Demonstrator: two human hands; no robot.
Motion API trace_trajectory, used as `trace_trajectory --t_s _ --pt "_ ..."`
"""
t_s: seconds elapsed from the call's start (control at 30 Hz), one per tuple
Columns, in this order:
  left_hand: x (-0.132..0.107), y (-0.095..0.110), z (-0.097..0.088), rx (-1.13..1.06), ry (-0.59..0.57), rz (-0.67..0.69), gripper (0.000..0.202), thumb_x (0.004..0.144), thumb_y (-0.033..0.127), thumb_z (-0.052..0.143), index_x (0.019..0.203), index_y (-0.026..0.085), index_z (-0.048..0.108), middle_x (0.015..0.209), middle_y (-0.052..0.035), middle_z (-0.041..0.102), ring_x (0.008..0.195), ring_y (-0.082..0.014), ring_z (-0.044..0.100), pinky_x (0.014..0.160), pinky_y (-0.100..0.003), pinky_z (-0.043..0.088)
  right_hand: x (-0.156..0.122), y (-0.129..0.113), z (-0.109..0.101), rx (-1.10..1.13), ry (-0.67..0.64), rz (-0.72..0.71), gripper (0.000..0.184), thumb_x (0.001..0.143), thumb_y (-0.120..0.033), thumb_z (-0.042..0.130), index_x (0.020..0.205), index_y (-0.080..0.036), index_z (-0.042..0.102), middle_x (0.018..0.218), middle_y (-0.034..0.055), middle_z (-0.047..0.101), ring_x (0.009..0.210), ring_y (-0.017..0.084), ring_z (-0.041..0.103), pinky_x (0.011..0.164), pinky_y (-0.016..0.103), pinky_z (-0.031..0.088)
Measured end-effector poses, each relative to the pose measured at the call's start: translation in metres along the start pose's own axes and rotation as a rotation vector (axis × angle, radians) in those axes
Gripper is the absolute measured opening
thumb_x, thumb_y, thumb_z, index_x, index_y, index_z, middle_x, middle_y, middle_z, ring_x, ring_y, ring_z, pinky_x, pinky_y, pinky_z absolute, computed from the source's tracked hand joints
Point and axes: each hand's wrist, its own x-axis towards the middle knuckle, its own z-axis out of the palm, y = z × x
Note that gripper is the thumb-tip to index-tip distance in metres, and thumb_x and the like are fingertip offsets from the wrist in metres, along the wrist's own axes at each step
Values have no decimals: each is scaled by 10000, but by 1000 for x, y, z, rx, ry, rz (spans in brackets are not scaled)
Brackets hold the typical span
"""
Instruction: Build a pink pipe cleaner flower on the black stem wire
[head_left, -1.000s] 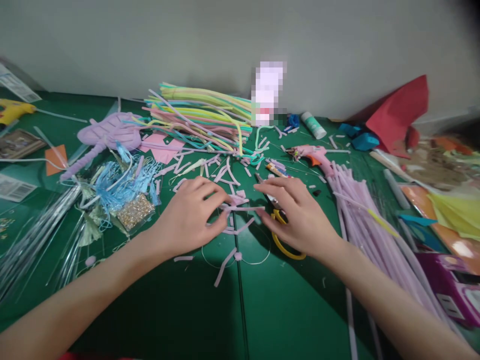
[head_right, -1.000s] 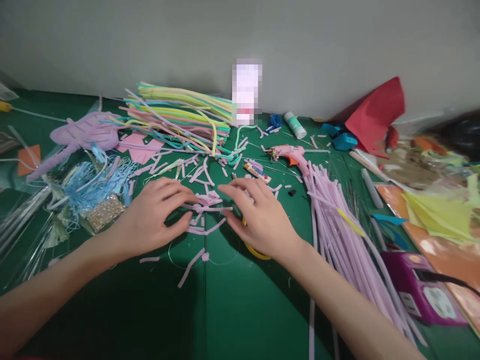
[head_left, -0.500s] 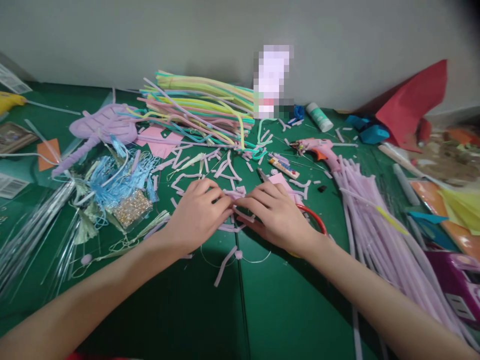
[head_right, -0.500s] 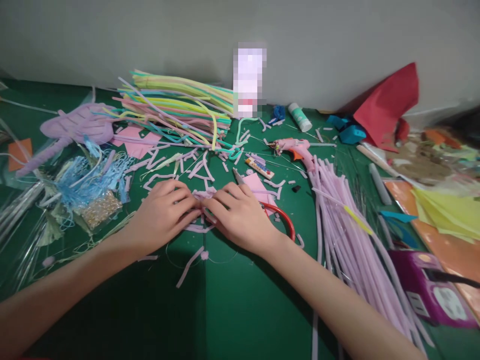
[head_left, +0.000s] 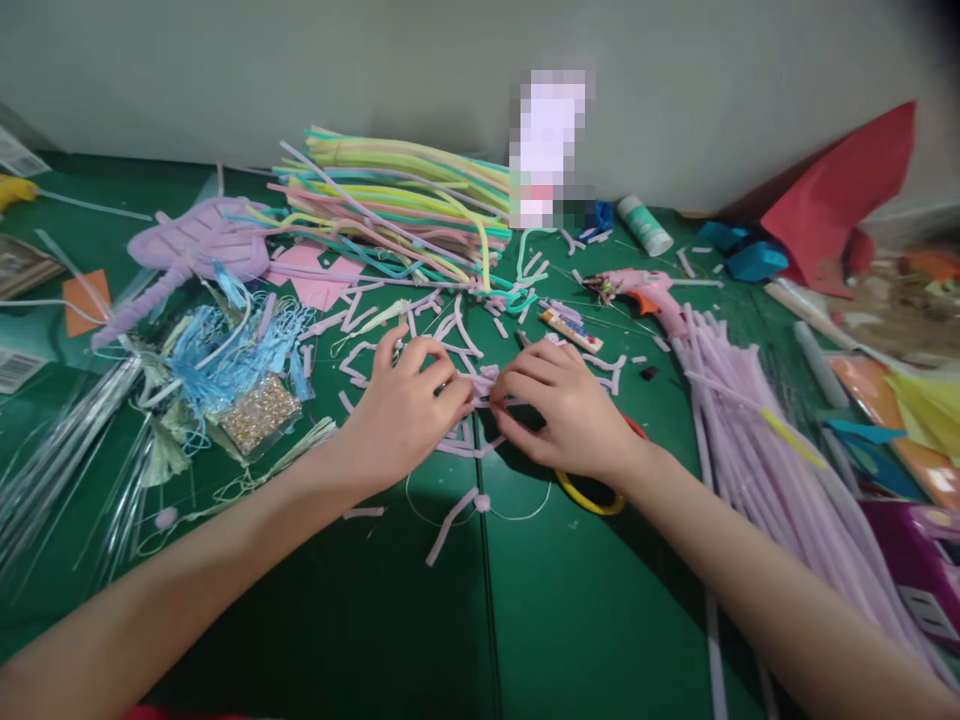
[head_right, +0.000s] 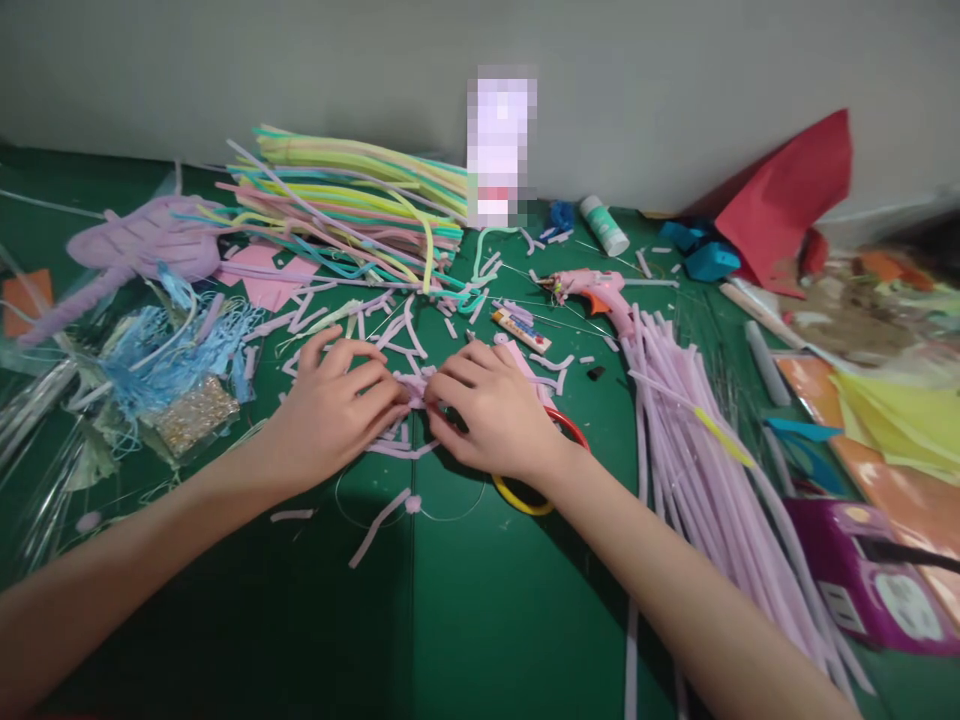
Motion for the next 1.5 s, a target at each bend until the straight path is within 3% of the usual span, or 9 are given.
trace_trajectory --t_s 0.17,0.5,0.7,0.8,0.9,1.07,1.17,1.33,1.5 --pt "-2 -4 3 45 -5 -1 332 960 57 389 881 182 686 912 -111 718 1085 -310 553 1037 -620 329 -2 9 4 42 23 42 150 879 -132 537 819 -209 651 899 60 712 950 251 535 795 410 397" --pt "-3 -10 2 118 55 85 311 982 93 390 864 203 657 936 -84 681 1159 -282 543 1091 -560 272 -7 14 5 156 52 162 134 879 -162 606 774 -225 662 869 33 728 953 253 552 886 459 390" --pt "-6 -14 3 78 108 -10 213 976 160 473 868 178 656 1028 -130 640 1041 -305 532 924 -500 407 -9 11 0 -247 146 -13 197 934 -206 572 790 -230 704 892 62 687 896 232 524 771 371 413" --pt "-10 -24 -2 -9 59 -71 202 982 252 494 990 151 668 1011 -139 603 948 -291 527 812 -436 455 -11 10 -6 -456 111 -67 200 929 -163 555 811 -218 707 903 75 678 842 226 530 716 354 419" --pt "-16 -34 -7 -90 -32 -87 257 988 274 483 1102 119 653 982 -132 600 924 -279 540 795 -416 470 -11 10 -8 -462 50 -85 192 931 -141 534 843 -187 699 898 82 688 818 212 560 697 334 452" --pt "-16 -36 -9 -103 -111 -108 302 1003 232 396 918 135 669 865 -114 629 845 -267 541 738 -389 447 -11 4 -1 -184 71 18 186 947 -164 529 867 -145 696 831 82 704 768 178 632 653 281 487" --pt "-11 -29 -15 -275 -84 -194 231 982 247 452 925 152 656 887 -90 652 861 -242 560 746 -358 436 -9 -4 0 42 92 155 136 917 -158 568 874 -143 697 817 70 711 714 151 646 610 254 480" --pt "-1 -16 -30 -864 -197 -632 183 872 358 623 826 183 655 700 1 609 628 -143 535 570 -256 396 -4 -13 -5 466 12 480 81 855 -214 626 892 -186 693 726 8 699 582 109 603 567 237 483" --pt "5 -14 -31 -1210 -278 -889 197 772 360 728 789 170 676 684 -3 622 571 -111 496 488 -216 341 -1 -11 -3 918 -67 775 229 788 -347 720 935 -180 669 676 -5 658 578 112 604 550 244 500"
